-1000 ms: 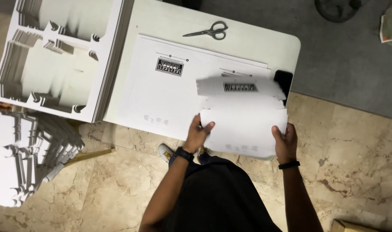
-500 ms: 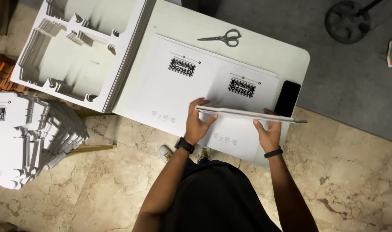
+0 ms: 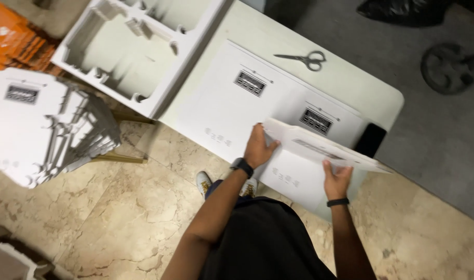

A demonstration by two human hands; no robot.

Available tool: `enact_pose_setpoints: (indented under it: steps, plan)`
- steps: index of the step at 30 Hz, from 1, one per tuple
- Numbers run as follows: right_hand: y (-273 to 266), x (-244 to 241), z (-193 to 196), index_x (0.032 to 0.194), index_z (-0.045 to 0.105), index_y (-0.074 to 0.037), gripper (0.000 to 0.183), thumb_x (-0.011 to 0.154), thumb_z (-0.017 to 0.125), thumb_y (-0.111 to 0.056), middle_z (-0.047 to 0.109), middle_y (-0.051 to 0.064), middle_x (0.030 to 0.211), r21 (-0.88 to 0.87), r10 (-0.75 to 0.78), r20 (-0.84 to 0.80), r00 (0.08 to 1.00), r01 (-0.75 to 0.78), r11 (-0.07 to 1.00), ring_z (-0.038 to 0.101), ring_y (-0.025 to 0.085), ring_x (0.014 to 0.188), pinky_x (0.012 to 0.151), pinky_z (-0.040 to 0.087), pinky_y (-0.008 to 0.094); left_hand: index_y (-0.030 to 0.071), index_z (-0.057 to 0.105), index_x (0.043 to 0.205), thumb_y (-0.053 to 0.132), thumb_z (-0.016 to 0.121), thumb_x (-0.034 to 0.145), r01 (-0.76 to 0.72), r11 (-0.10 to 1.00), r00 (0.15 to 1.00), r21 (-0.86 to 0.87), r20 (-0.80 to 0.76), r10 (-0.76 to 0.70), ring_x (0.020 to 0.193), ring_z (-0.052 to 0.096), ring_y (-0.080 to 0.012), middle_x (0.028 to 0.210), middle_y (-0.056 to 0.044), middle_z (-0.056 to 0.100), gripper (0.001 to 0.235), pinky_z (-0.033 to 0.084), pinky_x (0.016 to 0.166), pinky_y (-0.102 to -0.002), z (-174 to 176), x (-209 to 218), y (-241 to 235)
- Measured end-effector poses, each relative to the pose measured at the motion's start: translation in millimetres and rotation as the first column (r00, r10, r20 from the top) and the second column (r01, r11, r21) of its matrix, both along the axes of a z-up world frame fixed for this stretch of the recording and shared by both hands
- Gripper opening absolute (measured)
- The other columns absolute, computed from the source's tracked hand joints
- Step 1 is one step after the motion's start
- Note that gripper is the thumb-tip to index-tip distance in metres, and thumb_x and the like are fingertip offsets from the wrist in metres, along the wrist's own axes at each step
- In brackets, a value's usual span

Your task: Manually removing waste material from die-cut cardboard sheets and stacking the finished pieces on a work table.

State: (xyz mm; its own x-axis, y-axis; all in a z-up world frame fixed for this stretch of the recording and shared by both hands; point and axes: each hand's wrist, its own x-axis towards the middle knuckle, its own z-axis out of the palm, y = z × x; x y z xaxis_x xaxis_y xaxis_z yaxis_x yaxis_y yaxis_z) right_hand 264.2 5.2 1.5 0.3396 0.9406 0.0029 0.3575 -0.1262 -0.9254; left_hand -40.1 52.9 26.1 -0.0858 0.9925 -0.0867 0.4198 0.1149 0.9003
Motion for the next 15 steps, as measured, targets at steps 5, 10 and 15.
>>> enact_pose_setpoints:
  steps: [5,10,15]
  plan:
    - [10.9,-13.2,35.8,0.124,0.060,0.003,0.042,0.092,0.084,-0.010,0.068,0.019,0.117,0.119,0.065,0.069,0.995,-0.073,0.990,0.064,0.022,0.108,0.094,0.052,0.040,0.008,0.050,0.129,0.030,0.074,0.087,-0.011,0.998,0.993,0.068,-0.114,0.019,0.109,0.062,-0.0396,0.115,-0.017,0.063,0.053,0.047,0.094,-0.052,92.0,-27.6,-24.5]
    - [9.2,-106.8,104.5,0.140,0.053,0.002,0.053,0.090,0.070,0.004,0.061,0.018,0.137,0.120,0.252,-0.209,0.945,-0.231,0.966,0.059,0.022,0.117,0.107,0.050,0.036,0.021,0.027,0.145,0.036,0.081,0.078,-0.220,0.974,0.922,-0.062,0.312,0.228,0.125,0.064,-0.0343,0.125,-0.019,0.066,0.087,0.051,0.099,-0.041,164.9,-102.7,-88.8]
    - [9.2,-209.1,110.0,0.137,0.055,0.000,0.052,0.086,0.070,-0.001,0.065,0.018,0.131,-0.099,0.400,-0.453,0.797,-0.491,0.866,0.062,0.024,0.112,0.100,0.051,0.037,0.017,0.059,0.117,0.052,0.056,0.095,-0.361,0.915,0.868,-0.179,0.294,0.401,0.117,0.067,-0.0274,0.132,-0.011,0.069,0.041,0.054,0.098,-0.044,167.2,-181.7,-174.7]
